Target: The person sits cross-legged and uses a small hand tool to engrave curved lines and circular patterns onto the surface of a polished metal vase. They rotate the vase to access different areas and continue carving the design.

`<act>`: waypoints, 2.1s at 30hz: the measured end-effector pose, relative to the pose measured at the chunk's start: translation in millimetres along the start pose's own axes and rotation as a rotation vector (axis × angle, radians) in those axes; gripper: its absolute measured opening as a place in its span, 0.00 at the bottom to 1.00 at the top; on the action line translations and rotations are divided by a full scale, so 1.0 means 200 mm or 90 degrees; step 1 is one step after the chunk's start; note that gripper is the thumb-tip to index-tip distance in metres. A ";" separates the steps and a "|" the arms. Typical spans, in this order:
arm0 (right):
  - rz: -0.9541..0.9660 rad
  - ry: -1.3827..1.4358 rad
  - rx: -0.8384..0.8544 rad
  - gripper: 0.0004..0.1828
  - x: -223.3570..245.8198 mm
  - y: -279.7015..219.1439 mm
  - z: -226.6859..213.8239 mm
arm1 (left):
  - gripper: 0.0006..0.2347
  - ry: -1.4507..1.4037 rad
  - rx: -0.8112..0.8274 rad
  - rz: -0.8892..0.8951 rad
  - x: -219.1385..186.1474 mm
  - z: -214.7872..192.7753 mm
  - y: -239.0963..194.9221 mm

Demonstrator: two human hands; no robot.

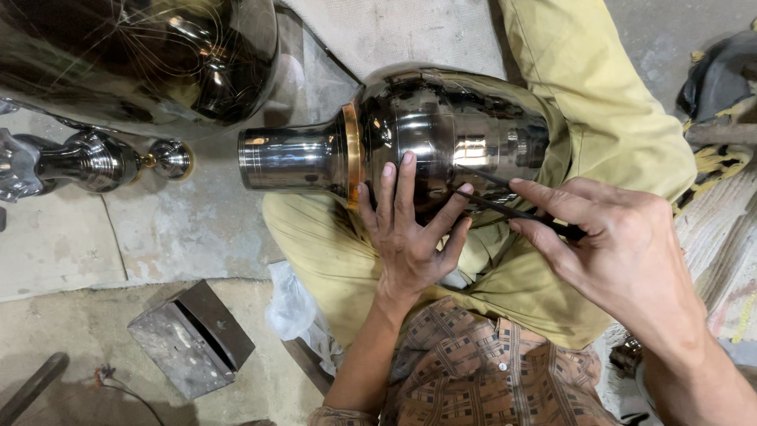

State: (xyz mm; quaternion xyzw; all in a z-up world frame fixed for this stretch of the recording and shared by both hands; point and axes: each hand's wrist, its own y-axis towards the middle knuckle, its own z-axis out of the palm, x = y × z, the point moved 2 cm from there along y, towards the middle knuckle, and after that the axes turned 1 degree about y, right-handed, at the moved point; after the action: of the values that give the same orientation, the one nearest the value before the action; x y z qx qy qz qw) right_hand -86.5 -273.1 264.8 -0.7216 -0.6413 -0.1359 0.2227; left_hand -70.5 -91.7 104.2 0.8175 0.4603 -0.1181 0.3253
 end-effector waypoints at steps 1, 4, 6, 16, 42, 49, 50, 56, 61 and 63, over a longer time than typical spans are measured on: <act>-0.002 -0.004 0.001 0.20 0.00 0.00 0.00 | 0.14 0.000 -0.003 0.001 0.00 0.00 0.00; -0.005 -0.016 0.006 0.20 0.00 0.01 0.00 | 0.14 0.003 0.002 0.000 0.00 0.00 0.00; 0.000 -0.026 0.011 0.20 0.00 0.01 0.00 | 0.14 0.002 0.000 -0.001 0.00 0.00 0.00; -0.032 -0.087 0.039 0.21 0.03 0.04 -0.03 | 0.15 -0.010 0.003 -0.013 0.00 -0.01 0.00; -0.042 -0.114 0.057 0.21 0.05 0.10 -0.06 | 0.17 -0.016 0.002 -0.017 0.00 -0.01 0.01; -0.003 -0.103 0.105 0.21 0.07 0.12 -0.08 | 0.16 -0.015 0.006 -0.015 -0.01 -0.02 0.02; 0.012 -0.107 0.115 0.21 0.07 0.13 -0.08 | 0.16 -0.015 0.006 -0.015 -0.01 -0.02 0.02; -0.025 -0.088 0.098 0.21 0.08 0.13 -0.08 | 0.17 -0.015 0.011 -0.019 -0.01 -0.03 0.02; -0.071 -0.088 0.071 0.19 0.07 0.13 -0.08 | 0.17 -0.014 0.010 -0.020 -0.01 -0.03 0.02; -0.038 -0.090 0.088 0.19 0.06 0.13 -0.08 | 0.17 -0.015 0.008 -0.018 -0.01 -0.02 0.02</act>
State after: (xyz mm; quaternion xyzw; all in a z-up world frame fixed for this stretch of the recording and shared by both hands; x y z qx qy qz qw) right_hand -58.5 -271.6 280.1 -0.6930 -0.6843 -0.0467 0.2220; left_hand -70.0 -91.6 110.7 0.8115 0.4676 -0.1352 0.3234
